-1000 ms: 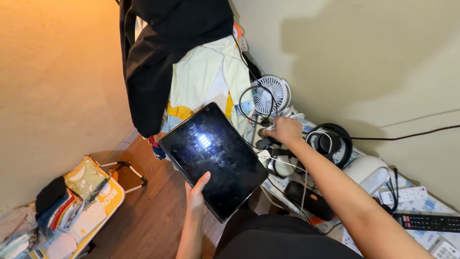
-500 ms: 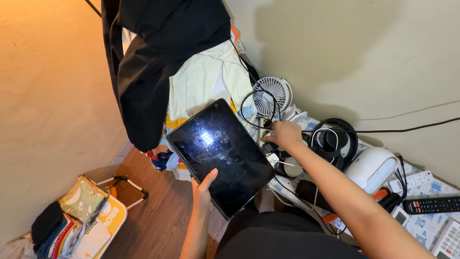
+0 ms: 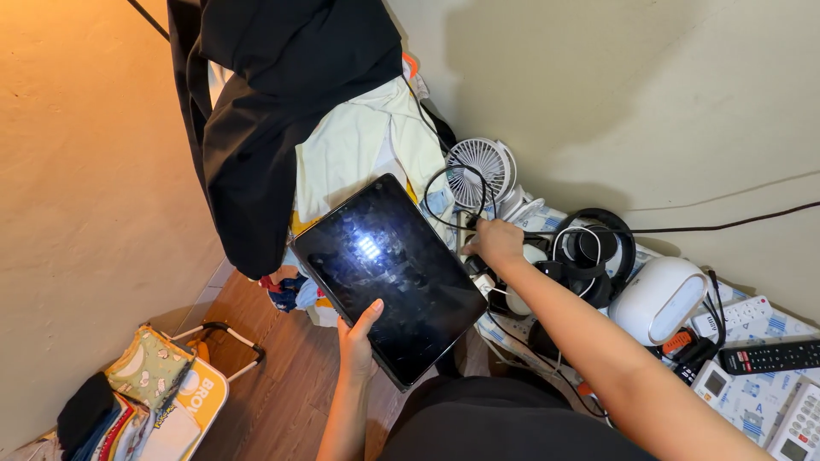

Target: The person plugs several electronic devices into a power strip on a cluttered table. They connect a smartwatch, a fitness tracker, and a tablet using their respective charging cables. The person also briefly handles a portable lamp and a remote control.

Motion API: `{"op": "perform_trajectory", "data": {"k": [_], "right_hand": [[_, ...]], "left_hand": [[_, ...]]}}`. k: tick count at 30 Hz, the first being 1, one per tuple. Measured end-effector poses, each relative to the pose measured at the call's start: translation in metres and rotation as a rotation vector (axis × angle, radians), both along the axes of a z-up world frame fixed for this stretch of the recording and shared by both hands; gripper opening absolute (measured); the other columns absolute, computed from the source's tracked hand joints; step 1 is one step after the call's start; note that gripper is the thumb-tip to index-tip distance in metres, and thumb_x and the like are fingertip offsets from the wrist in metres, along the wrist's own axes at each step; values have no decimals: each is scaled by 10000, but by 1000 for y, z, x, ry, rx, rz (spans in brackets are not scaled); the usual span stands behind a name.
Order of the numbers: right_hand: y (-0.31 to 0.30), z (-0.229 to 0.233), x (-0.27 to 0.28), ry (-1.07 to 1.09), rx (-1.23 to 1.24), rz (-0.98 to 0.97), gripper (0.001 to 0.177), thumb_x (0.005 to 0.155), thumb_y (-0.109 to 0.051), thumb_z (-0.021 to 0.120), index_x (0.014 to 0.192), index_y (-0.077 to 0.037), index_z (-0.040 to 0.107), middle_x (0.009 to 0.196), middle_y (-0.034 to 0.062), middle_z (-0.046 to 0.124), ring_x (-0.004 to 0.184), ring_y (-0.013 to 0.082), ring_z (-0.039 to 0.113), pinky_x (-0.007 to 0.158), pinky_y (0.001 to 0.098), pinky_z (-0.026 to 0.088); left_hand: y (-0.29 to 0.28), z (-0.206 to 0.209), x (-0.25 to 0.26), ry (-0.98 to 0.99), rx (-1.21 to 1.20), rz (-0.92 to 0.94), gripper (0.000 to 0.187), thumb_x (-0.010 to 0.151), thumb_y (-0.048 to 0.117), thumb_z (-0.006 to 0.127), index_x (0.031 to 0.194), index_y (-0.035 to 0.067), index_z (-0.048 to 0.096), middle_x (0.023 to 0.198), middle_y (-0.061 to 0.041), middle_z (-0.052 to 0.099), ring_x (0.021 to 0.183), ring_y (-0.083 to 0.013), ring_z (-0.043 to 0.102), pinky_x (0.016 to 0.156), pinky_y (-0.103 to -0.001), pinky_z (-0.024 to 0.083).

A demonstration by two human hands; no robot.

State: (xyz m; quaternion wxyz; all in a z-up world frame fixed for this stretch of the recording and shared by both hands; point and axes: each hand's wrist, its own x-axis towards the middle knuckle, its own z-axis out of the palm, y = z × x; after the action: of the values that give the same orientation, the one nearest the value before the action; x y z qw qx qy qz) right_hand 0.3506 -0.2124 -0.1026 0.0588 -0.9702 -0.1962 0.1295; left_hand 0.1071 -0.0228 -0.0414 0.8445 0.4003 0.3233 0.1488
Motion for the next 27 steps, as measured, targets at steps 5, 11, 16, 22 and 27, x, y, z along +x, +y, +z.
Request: {"op": "perform_trajectory", "data": {"k": [5, 11, 16, 22, 27], "right_hand": [[-16, 8, 1, 110, 111, -34, 753, 661, -594, 875, 1184, -103, 645, 943, 119, 748, 922, 326, 728, 771, 454, 568], [-117, 19, -44, 161, 646, -129, 785, 725, -344, 831, 1388, -124, 474, 953, 95, 712, 867, 300, 720, 766, 404, 559], [-238, 29, -124, 208, 451, -390, 606, 751, -202, 759, 1328, -198, 574, 954, 46, 781, 883, 225, 739, 799, 372, 561], [-360, 33, -199, 20, 157, -805, 489, 796, -130, 732, 1266, -261, 698, 1046, -4, 790, 965, 278, 752, 848, 426, 585], [-443, 77, -247, -273, -191, -1077, 473, 827, -94, 726, 1278, -236, 736, 1147, 32, 764, 938, 351, 724, 813, 486, 577]], "left_hand": [[-1, 9, 1, -44, -15, -34, 472, 827, 88, 733, 1262, -28, 592, 1127, -132, 685, 1013, -244, 684, 888, -365, 561], [0, 9, 17, -111, -52, -114, 501, 866, 39, 697, 1340, -12, 544, 1212, -135, 649, 1084, -259, 659, 933, -386, 546], [-11, 4, 46, -93, -56, -160, 520, 859, 22, 680, 1357, 27, 531, 1235, -112, 647, 1095, -248, 655, 936, -386, 549], [-30, 1, 80, -105, -99, -301, 479, 873, 28, 693, 1332, -8, 560, 1202, -135, 658, 1056, -271, 666, 906, -403, 563], [-55, 0, 108, -120, -157, -404, 493, 856, 33, 702, 1330, 4, 569, 1200, -133, 669, 1052, -269, 677, 914, -409, 572]]}}
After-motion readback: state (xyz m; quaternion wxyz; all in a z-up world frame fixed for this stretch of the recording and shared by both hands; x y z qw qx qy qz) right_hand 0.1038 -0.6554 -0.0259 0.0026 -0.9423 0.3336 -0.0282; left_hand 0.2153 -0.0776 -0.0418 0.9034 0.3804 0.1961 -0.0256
